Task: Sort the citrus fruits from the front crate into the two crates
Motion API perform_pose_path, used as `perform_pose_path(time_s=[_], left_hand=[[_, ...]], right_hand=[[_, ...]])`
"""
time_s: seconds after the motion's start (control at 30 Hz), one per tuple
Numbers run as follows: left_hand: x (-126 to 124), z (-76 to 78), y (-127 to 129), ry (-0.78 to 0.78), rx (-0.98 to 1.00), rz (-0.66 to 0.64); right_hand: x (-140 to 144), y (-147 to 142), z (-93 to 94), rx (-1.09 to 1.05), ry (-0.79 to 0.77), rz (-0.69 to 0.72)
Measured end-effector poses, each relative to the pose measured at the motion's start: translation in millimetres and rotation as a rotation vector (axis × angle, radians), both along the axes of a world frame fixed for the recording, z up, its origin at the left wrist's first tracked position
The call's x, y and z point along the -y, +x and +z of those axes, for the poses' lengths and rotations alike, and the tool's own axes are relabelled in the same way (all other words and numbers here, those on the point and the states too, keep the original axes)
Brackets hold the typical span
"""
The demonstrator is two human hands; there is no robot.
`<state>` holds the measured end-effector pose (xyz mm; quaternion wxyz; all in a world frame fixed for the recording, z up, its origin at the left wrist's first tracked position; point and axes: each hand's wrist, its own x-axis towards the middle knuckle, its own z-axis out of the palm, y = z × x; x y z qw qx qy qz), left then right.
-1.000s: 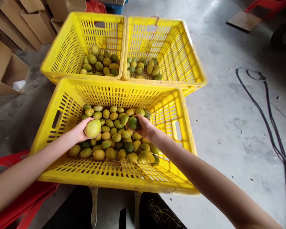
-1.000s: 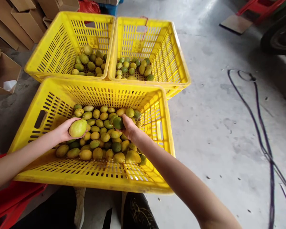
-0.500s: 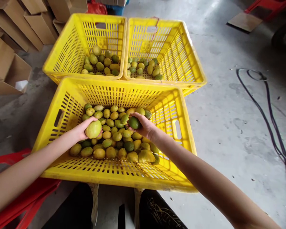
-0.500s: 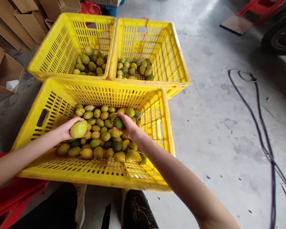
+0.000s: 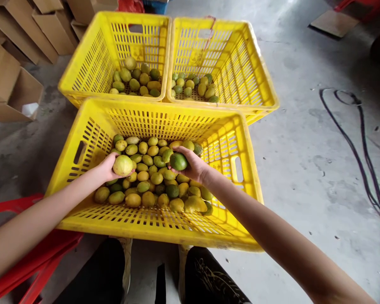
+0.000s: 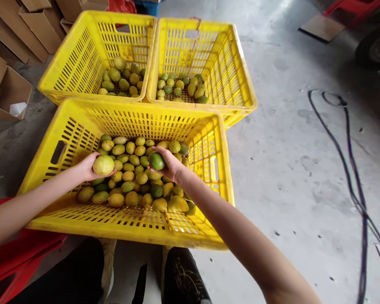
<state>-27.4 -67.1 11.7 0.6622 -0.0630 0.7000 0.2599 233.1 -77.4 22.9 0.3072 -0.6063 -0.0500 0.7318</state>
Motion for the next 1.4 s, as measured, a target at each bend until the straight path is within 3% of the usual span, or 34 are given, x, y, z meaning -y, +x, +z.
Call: perform_pose_path(time_s=[0.27, 0.5, 0.8, 0.93, 1.17, 1.4], left_hand=[[1.4, -4.7, -0.4, 0.012, -0.032, -0.127], [6.3, -2.9, 5.6, 0.109, -0.082, -0.263], [2.2, -6.7, -1.3, 0.039, -0.089, -0.172], [0.9, -4.8, -0.8, 0.04, 0.01, -0.145], [1.0, -6.6, 1.8, 0.227, -0.016, -0.221], [2.1, -12.1, 2.6, 0.204, -0.084, -0.236]], right_hand=[[3.8, -2.1, -7.1, 0.0, 0.083, -0.012], [-2.1, 1.3, -5.4, 0.158, -0.014, -0.076], [2.2, -1.9, -10.4, 0.115, 0.024, -0.13], [2.8, -0.2, -12.6, 0.063, 0.128, -0.07], [1.7, 0.1, 2.8, -0.028, -0.006, 0.143], [7.2, -2.7, -3.2, 0.056, -0.046, 0.015]])
